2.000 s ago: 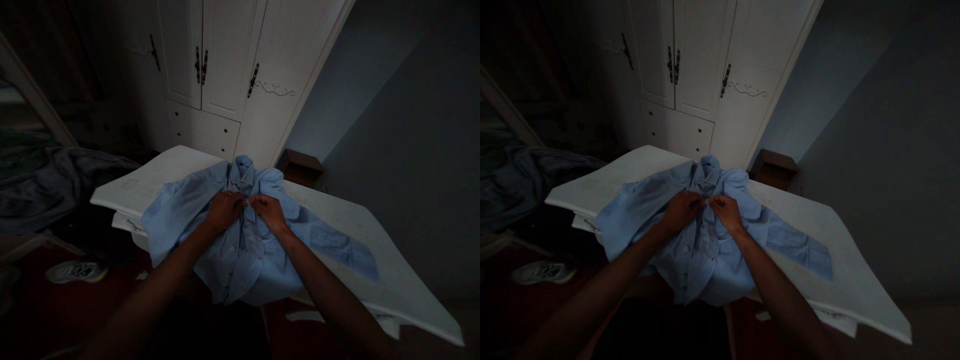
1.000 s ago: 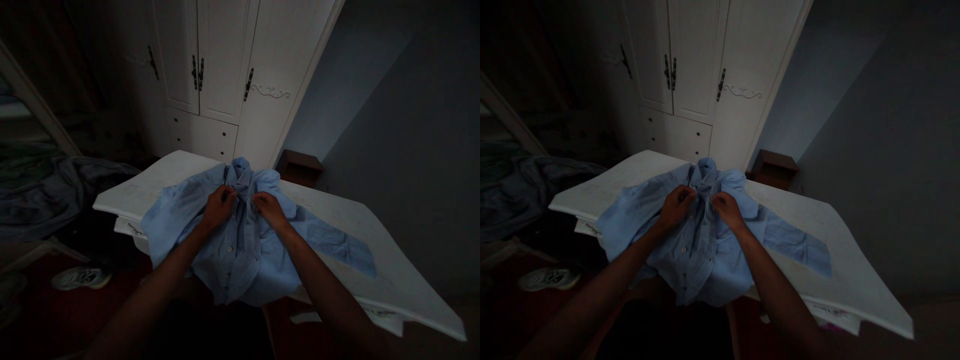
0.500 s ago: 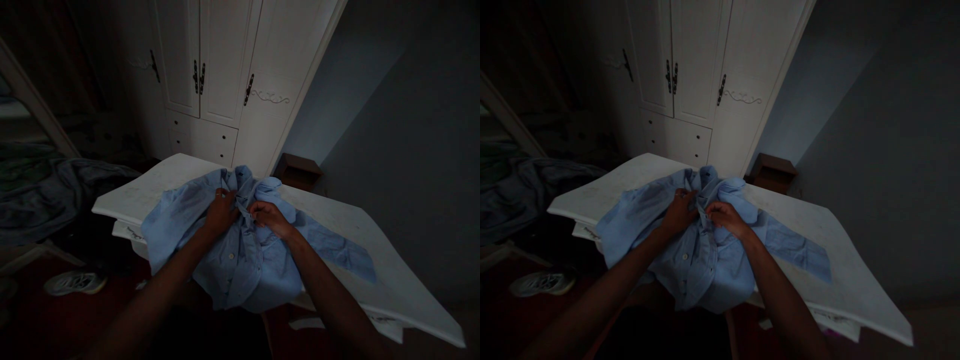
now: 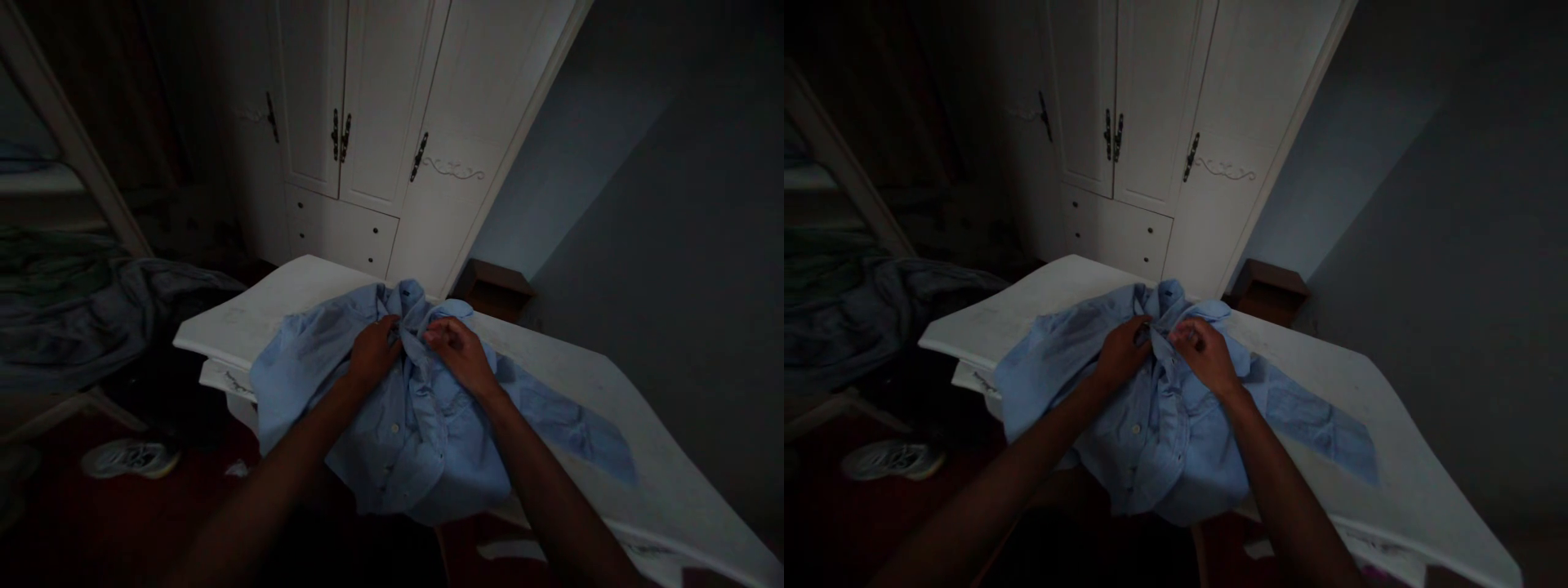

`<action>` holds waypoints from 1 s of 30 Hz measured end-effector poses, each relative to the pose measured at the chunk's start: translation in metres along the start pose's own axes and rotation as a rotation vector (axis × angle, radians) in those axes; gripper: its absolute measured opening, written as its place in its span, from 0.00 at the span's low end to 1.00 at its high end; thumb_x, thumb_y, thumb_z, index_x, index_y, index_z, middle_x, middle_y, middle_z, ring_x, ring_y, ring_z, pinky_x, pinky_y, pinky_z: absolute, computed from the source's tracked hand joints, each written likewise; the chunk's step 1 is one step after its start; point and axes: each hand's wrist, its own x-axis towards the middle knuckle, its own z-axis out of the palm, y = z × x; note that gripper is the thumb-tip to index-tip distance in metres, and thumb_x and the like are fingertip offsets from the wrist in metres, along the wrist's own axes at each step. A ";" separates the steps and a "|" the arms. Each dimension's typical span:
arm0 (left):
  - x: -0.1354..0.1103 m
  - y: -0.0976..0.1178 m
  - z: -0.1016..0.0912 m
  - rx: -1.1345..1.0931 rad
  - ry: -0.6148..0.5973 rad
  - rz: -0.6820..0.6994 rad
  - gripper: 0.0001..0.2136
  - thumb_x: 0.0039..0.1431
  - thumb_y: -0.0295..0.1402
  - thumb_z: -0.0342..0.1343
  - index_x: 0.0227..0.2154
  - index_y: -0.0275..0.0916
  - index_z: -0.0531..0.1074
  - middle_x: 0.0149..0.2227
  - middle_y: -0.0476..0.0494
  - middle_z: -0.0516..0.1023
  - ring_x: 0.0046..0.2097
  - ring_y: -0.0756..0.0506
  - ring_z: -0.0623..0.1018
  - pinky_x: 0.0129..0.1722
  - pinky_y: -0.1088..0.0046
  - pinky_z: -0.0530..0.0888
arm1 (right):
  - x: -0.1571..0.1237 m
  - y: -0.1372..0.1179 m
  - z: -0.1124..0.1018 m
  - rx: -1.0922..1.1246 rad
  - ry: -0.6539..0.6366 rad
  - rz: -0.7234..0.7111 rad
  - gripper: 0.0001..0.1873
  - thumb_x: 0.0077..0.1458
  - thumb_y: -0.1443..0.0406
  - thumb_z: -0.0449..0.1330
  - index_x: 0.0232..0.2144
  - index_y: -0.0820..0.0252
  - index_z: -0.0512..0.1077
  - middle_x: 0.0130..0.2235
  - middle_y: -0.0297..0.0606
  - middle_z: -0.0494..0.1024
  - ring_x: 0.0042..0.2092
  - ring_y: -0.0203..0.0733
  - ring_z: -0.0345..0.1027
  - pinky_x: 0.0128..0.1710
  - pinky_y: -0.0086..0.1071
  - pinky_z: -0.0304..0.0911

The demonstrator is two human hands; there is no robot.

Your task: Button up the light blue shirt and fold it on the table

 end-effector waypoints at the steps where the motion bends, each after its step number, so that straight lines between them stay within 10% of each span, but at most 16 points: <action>1: 0.000 0.000 0.001 0.007 0.002 0.010 0.18 0.58 0.31 0.55 0.52 0.39 0.68 0.47 0.41 0.79 0.48 0.41 0.77 0.51 0.64 0.71 | 0.004 -0.003 0.001 -0.072 -0.015 -0.058 0.14 0.55 0.54 0.60 0.36 0.58 0.72 0.33 0.35 0.74 0.29 0.36 0.64 0.30 0.30 0.60; 8: -0.001 -0.006 0.005 -0.084 0.043 0.103 0.17 0.58 0.26 0.53 0.51 0.38 0.68 0.46 0.42 0.78 0.47 0.43 0.76 0.50 0.65 0.71 | 0.036 -0.005 0.021 -0.400 -0.228 -0.171 0.09 0.52 0.62 0.65 0.36 0.58 0.75 0.34 0.36 0.77 0.33 0.39 0.68 0.35 0.32 0.61; 30: -0.003 -0.008 0.006 -0.213 0.088 0.110 0.16 0.55 0.28 0.56 0.48 0.40 0.72 0.43 0.44 0.79 0.45 0.44 0.77 0.50 0.65 0.72 | 0.032 0.039 0.022 0.264 -0.098 0.202 0.14 0.42 0.56 0.67 0.31 0.59 0.81 0.31 0.39 0.83 0.30 0.42 0.75 0.30 0.32 0.68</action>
